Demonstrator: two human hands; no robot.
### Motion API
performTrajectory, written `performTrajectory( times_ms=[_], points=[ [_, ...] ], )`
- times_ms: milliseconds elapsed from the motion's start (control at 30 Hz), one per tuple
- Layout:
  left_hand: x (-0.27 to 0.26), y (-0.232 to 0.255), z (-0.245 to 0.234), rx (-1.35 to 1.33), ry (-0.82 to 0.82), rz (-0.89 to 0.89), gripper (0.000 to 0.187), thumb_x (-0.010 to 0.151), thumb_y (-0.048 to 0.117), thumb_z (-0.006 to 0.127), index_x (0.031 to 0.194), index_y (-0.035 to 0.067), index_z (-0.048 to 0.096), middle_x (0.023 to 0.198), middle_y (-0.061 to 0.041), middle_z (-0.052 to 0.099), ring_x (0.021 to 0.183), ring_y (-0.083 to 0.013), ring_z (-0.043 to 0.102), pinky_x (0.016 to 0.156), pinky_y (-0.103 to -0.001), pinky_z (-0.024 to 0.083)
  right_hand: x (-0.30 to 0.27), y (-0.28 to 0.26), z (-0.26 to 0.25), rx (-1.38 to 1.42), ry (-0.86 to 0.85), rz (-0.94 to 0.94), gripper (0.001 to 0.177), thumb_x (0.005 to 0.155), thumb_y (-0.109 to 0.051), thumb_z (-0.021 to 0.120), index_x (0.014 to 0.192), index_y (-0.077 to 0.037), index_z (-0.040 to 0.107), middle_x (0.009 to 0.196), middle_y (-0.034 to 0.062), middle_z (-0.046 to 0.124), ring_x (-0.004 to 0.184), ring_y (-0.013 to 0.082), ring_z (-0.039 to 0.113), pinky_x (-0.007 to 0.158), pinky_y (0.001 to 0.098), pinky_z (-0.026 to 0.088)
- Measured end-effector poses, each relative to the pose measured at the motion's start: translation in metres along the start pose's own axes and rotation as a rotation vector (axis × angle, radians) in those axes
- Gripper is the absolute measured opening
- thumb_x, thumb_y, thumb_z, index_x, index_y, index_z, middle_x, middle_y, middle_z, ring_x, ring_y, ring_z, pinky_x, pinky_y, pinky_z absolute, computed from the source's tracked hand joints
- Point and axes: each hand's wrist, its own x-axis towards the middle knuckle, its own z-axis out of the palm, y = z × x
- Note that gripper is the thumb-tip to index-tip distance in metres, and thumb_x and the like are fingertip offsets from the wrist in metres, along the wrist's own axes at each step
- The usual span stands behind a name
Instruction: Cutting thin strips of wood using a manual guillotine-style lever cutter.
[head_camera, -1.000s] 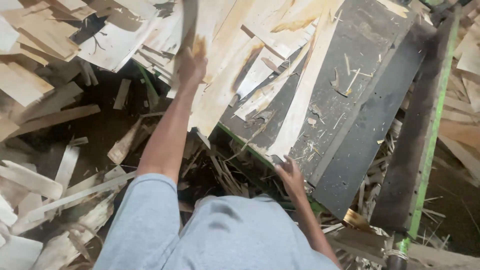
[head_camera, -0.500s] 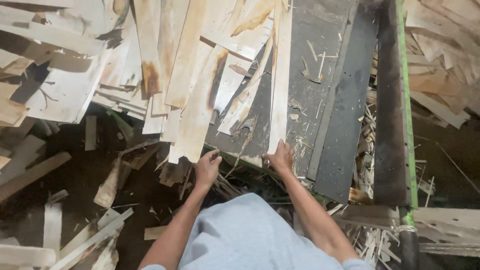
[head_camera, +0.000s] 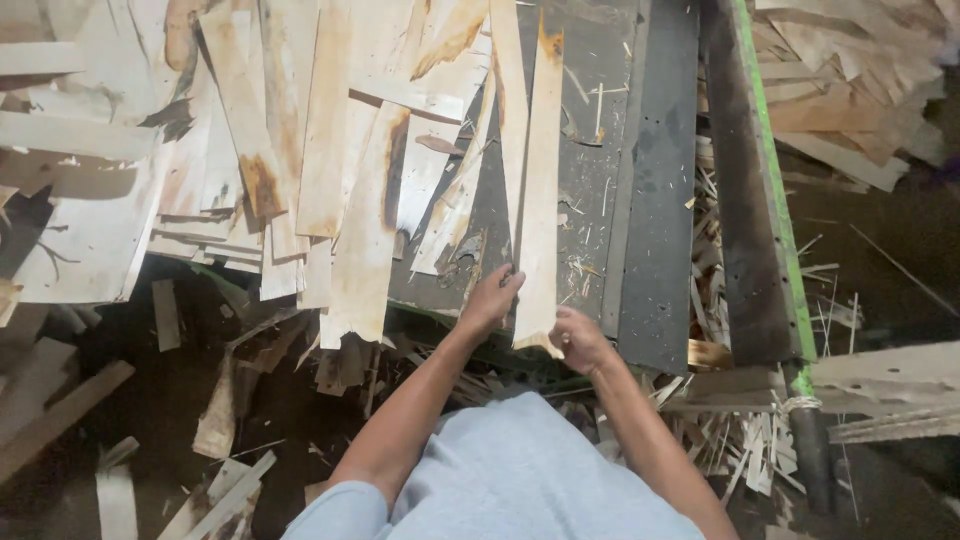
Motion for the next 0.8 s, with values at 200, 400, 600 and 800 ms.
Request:
performTrajectory(
  times_ms=[200, 400, 600, 800],
  points=[
    [0.11, -0.061, 0.059, -0.598, -0.154, -0.319, 0.053, 0.092, 0.022, 0.071, 0.135, -0.008, 0.06, 0.086, 0.001, 0.067, 0.068, -0.0073, 0.058, 0.061, -0.026, 0.051, -0.073, 0.015, 0.053, 0.044, -0.07, 0.12, 0.057, 0.075, 0.008, 0.054, 0.131, 0.0, 0.059, 0.089, 0.0039, 0.071, 0.062, 0.0071, 0.057, 0.05, 0.0209, 0.045],
    [0.142, -0.039, 0.044, -0.008, 0.136, 0.041, 0.048, 0.089, 0.013, 0.074, 0.134, -0.003, 0.065, 0.1, -0.012, 0.075, 0.089, -0.0192, 0.071, 0.078, -0.034, 0.056, -0.084, 0.014, 0.03, -0.121, -0.171, 0.082, 0.053, 0.092, -0.008, 0.07, 0.142, -0.001, 0.054, 0.114, 0.0126, 0.067, 0.088, 0.0129, 0.064, 0.074, 0.026, 0.055],
    [-0.006, 0.034, -0.053, -0.768, -0.12, -0.156, 0.051, 0.082, 0.004, 0.069, 0.129, -0.011, 0.056, 0.122, -0.02, 0.068, 0.115, -0.0231, 0.067, 0.11, -0.027, 0.047, -0.124, 0.022, -0.086, 0.033, 0.121, 0.069, 0.056, 0.092, -0.014, 0.067, 0.144, -0.002, 0.05, 0.129, 0.0196, 0.067, 0.103, 0.0224, 0.069, 0.087, 0.0366, 0.059],
    [-0.025, -0.01, -0.083, 0.356, -0.423, -0.364, 0.049, 0.085, 0.02, 0.071, 0.132, 0.007, 0.069, 0.122, -0.013, 0.075, 0.106, -0.0219, 0.066, 0.09, -0.037, 0.052, -0.209, 0.029, -0.198, 0.365, 0.237, -0.021, 0.056, 0.094, -0.023, 0.063, 0.144, -0.003, 0.047, 0.133, 0.0205, 0.062, 0.11, 0.026, 0.067, 0.092, 0.0438, 0.059]
  ],
)
